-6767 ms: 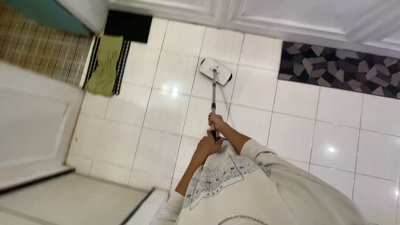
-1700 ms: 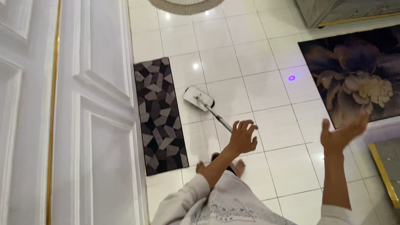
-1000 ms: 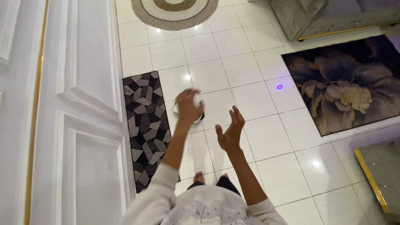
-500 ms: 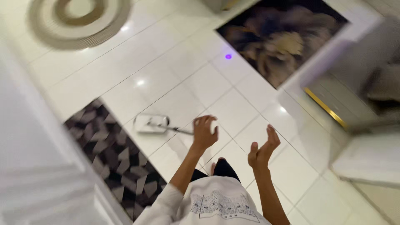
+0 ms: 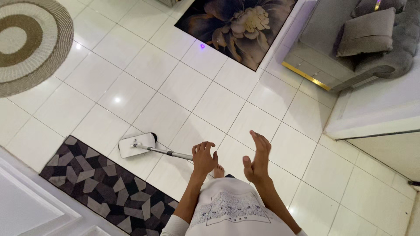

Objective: The person cleans the floor by pushing a mop back and forth across the tiles in a hallway and living area.

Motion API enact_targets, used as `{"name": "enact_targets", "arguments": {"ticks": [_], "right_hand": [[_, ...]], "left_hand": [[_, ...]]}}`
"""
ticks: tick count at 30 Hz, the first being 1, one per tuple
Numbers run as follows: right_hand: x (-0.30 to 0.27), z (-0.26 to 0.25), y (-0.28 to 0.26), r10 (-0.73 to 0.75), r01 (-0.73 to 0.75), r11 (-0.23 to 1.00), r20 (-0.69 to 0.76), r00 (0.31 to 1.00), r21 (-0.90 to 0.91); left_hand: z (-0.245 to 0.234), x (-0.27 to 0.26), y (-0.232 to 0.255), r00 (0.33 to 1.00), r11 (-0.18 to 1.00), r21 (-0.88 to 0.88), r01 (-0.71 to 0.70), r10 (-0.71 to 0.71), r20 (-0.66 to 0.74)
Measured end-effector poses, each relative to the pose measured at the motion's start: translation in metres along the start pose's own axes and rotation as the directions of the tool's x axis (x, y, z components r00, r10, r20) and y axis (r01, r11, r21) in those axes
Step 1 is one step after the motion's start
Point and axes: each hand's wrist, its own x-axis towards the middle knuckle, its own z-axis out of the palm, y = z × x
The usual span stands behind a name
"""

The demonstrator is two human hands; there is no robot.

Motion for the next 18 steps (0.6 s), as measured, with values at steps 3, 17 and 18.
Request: {"name": "enact_targets", "arguments": {"ticks": [3, 17, 18], "right_hand": [[0.007, 0.01, 0.008, -0.033, 0.028, 0.997, 0.054, 0.998, 0.078], [0.042, 0.106, 0.005, -0.428, 0.214, 0.836, 0.358, 0.83, 0.505], [0.044, 0.115, 0.001, -0.455, 0.119, 0.781, 0.43, 0.78, 0.612]], "left_hand": [[0.009, 0.001, 0.0, 0.999, 0.999, -0.005, 0.036, -0.036, 0.013], [-0.077, -0.063, 0.015, 0.856, 0.948, -0.013, 0.319, -0.294, -0.426], [-0.086, -0.077, 0.015, 0.806, 0.917, -0.002, 0.398, -0.351, -0.477]]}}
